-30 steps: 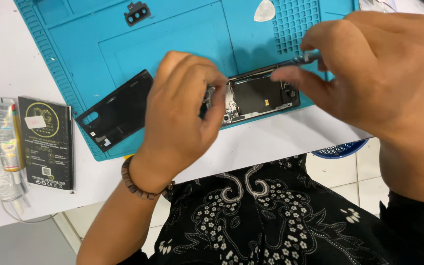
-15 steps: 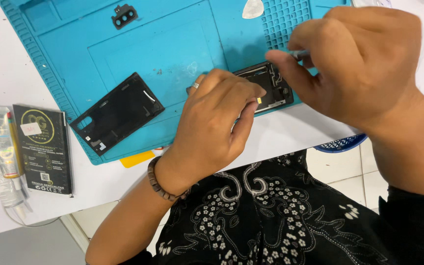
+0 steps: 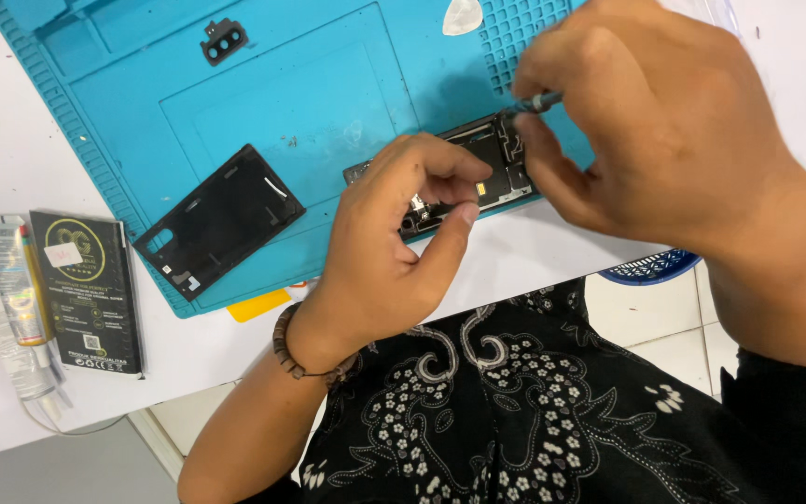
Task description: The person uses a screwdriver to remove screws from a disassembled smartphone placed on a blue work mat. They then use their hands to detach and reattach internal components, including a metal bracket and ribbon cables, while working on the device's motherboard.
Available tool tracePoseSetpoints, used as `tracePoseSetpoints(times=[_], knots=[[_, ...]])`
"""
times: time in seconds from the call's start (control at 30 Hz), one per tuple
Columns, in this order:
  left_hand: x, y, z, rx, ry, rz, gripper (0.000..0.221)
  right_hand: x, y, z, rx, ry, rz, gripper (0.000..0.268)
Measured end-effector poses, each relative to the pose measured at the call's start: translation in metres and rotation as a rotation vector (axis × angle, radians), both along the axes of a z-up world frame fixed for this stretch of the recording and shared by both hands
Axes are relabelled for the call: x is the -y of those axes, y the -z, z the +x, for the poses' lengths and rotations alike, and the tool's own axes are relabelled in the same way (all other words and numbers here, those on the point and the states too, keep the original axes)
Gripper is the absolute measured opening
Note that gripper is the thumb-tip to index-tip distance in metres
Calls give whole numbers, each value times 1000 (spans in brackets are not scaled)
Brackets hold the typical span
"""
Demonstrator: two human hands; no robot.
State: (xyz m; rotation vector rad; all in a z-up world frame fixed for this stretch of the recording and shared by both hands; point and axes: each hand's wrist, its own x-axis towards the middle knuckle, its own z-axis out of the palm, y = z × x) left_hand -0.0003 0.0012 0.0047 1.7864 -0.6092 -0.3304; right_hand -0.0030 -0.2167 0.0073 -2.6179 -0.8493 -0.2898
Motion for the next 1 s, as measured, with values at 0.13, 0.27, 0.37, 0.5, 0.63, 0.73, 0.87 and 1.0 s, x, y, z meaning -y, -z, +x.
tracePoseSetpoints(times=[0.13,0.27,0.37,0.5,0.63,0.73,0.87,1.0], knots=[[0,3,-1,-149,-63,-54,15,7,10,-4,124,74,-85,32],[0,8,-4,-260,-129,-112,17,0,1,-2,27,51,-16,22],[2,13,-6,-321,-143,-228,20,7,16,-4,88,123,-73,25],[2,15,-4,-334,-154,-305,21,9,9,-4,53,145,-55,33],[2,17,-5,-335,-180,-308,21,6,7,-2,-16,57,28,25],[4,17,-6,-335,-184,-308,21,8,11,0,66,60,-25,22],[3,17,-7,-332,-182,-306,20,0,4,0,49,43,-58,22],[2,20,-5,-384,-206,-405,23,2,3,-4,-8,63,25,21]])
